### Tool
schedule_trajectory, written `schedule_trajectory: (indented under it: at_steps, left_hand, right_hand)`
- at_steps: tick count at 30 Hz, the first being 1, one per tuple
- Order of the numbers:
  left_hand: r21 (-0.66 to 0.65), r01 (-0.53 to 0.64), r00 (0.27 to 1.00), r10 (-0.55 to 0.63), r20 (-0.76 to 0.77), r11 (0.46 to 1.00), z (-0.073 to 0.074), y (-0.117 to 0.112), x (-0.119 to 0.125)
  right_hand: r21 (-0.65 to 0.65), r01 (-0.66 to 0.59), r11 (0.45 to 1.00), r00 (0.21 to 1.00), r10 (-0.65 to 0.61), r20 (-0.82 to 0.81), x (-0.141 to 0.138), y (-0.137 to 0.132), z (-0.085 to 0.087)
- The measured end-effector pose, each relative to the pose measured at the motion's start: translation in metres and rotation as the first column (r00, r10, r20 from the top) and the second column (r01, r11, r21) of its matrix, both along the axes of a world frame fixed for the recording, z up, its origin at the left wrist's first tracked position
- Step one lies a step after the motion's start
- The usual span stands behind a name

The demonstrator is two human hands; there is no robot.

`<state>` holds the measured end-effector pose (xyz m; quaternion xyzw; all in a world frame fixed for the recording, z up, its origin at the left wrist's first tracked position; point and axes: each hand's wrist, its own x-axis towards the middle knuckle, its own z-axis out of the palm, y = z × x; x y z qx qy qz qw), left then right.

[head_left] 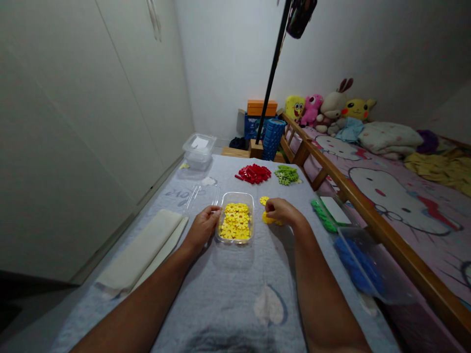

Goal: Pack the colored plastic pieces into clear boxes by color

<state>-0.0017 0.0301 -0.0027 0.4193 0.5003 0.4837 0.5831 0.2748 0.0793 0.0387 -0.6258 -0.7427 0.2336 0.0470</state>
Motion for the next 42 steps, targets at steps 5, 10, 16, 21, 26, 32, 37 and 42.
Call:
schedule_trajectory:
  at_steps: [5,10,16,21,26,32,37,42]
  left_hand:
    - [-0.003,-0.007,1.000,0.007,-0.003,1.000,0.006,-0.002,0.001]
    - [-0.009,-0.001,1.000,0.002,0.029,1.000,0.002,0.000,0.002]
    - [-0.005,-0.004,1.000,0.004,0.017,1.000,0.005,-0.001,0.002]
    - [-0.008,-0.014,1.000,0.014,0.012,1.000,0.006,-0.002,0.002]
    - [-0.013,-0.013,1.000,0.013,0.009,1.000,0.005,-0.002,0.001]
    - [-0.015,-0.004,1.000,0.004,-0.006,1.000,0.007,-0.002,0.002]
    - [-0.005,0.002,1.000,-0.002,-0.024,1.000,0.003,-0.001,0.000]
    - [-0.023,-0.002,1.000,0.002,-0.007,1.000,0.001,-0.001,0.001]
  right_hand:
    - [0.039,0.051,0.998,0.909,-0.030,-0.416,0.012,-0.008,0.025]
    - [0.125,0.030,0.992,0.801,0.051,-0.596,-0.024,-0.017,0.036]
    - [0.271,0.028,0.962,0.863,0.113,-0.492,-0.076,-0.021,0.022]
    - [0.381,0.155,0.912,0.882,0.046,-0.469,-0.053,-0.012,0.022]
    - [0.320,0.207,0.925,0.961,-0.130,-0.246,-0.004,-0.001,0.019]
    - [0.180,0.069,0.981,0.981,-0.099,0.165,0.008,0.001,-0.003]
    - [0.143,0.048,0.989,0.964,-0.083,0.252,-0.005,-0.002,-0.014]
    - [0.149,0.011,0.989,0.968,-0.049,0.248,-0.006,-0.001,-0.015]
